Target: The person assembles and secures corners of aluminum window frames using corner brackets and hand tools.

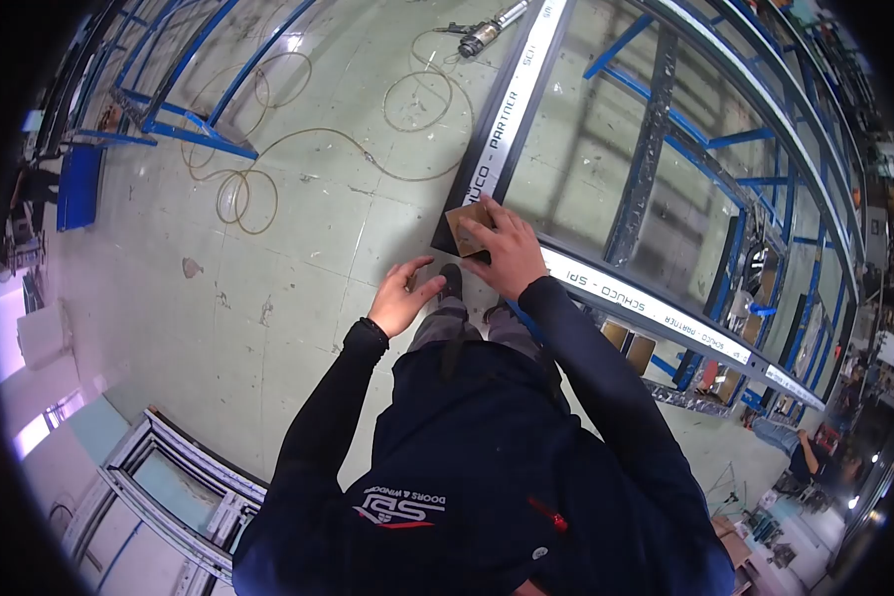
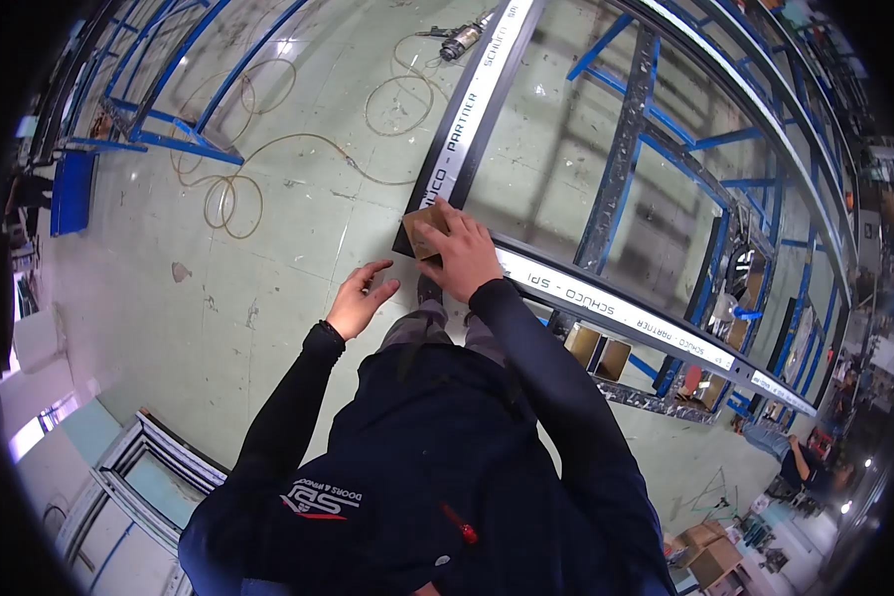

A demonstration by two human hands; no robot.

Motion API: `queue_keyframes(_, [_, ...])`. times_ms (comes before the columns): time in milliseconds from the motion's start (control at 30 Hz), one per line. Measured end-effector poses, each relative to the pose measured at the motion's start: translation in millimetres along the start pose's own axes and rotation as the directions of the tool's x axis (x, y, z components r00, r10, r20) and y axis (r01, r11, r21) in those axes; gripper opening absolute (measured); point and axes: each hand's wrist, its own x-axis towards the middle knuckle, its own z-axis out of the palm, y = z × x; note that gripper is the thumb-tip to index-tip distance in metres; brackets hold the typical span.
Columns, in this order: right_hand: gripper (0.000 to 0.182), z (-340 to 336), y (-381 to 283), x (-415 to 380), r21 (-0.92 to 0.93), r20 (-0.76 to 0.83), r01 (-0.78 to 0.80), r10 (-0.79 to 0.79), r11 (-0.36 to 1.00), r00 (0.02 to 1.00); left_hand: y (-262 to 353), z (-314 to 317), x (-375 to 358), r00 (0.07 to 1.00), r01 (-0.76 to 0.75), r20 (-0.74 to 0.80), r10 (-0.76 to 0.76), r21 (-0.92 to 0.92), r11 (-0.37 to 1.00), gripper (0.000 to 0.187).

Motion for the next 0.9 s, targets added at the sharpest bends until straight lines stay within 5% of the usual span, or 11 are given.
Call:
queue_keyframes(133, [0.039, -14.0, 13.0, -27.9, 0.271, -0.342, -0.073, 0.167, 0.960, 0.925, -32.8, 9.9, 11.3, 0.992, -0.052, 0.093, 0.081, -0.285, 0.957, 0.050])
queue_keyframes(200, [0.017, -42.0, 40.8, -62.8, 0.428, -0.134, -0.378, 0.471, 0.821, 0.872, -59.7, 18.9, 16.4, 0.981, 0.038, 0.194, 0.024, -0.310, 0.950, 0.041])
queue_keyframes(233, [0.016, -67.1, 57.0, -84.0, 0.417, -0.105, -0.460, 0.544, 0.784, 0.832, -70.6, 22.5, 20.6, 0.931, 0.274, 0.345, -0.119, -0.445, 0.853, 0.041])
queue_keyframes(267, [0.016, -77.4, 87.2, -108.2, 0.371, -0.303, -0.443, 0.557, 0.816, 0.773, -108.0, 27.0, 27.9, 0.965, 0.163, 0.227, -0.131, -0.129, 0.978, 0.042])
queue_keyframes(333, [0.028, -101.1, 138.9, -143.6, 0.395, -0.510, -0.432, 0.585, 0.811, 0.631, -188.7, 30.4, 36.6, 0.821, 0.548, 0.372, -0.433, -0.302, 0.780, 0.038])
queue_keyframes(400, [0.039, -144.0, 191.3, -187.5, 0.132, -0.667, -0.449, 0.415, 0.883, 0.619, -153.0, 27.8, 10.5, 0.681, 0.727, 0.527, -0.509, -0.400, 0.558, 0.050])
queue_keyframes(467, [0.031, -176.5, 256.6, -239.0, 0.250, -0.386, -0.740, 0.765, 0.624, 0.515, -138.8, 29.5, -10.9, 0.673, 0.739, 0.525, -0.521, -0.469, 0.483, 0.050])
queue_keyframes(533, [0.017, -178.5, 346.8, -287.2, 0.240, -0.664, -0.694, 0.636, 0.679, 0.393, -136.0, 28.2, -25.1, 0.648, 0.760, 0.480, -0.591, -0.459, 0.460, 0.059])
queue_keyframes(633, [0.046, -215.8, 442.6, -321.1, 0.431, -0.572, -0.783, 0.807, 0.448, 0.147, -141.9, 24.6, -52.9, 0.652, 0.745, 0.408, -0.638, -0.501, 0.440, 0.062])
queue_keyframes(833, [0.066, -258.0, 614.1, -305.0, 0.363, -0.455, -0.928, 0.885, 0.089, -0.094, -130.0, 29.1, -147.9, 0.777, 0.629, 0.121, -0.618, -0.202, 0.751, 0.045])
queue_keyframes(900, [0.054, -255.8, 664.7, -305.8, 0.104, -0.497, -0.991, 0.867, 0.085, 0.023, -163.3, 17.3, -178.4, 0.883, 0.460, 0.061, -0.465, 0.073, 0.885, 0.035])
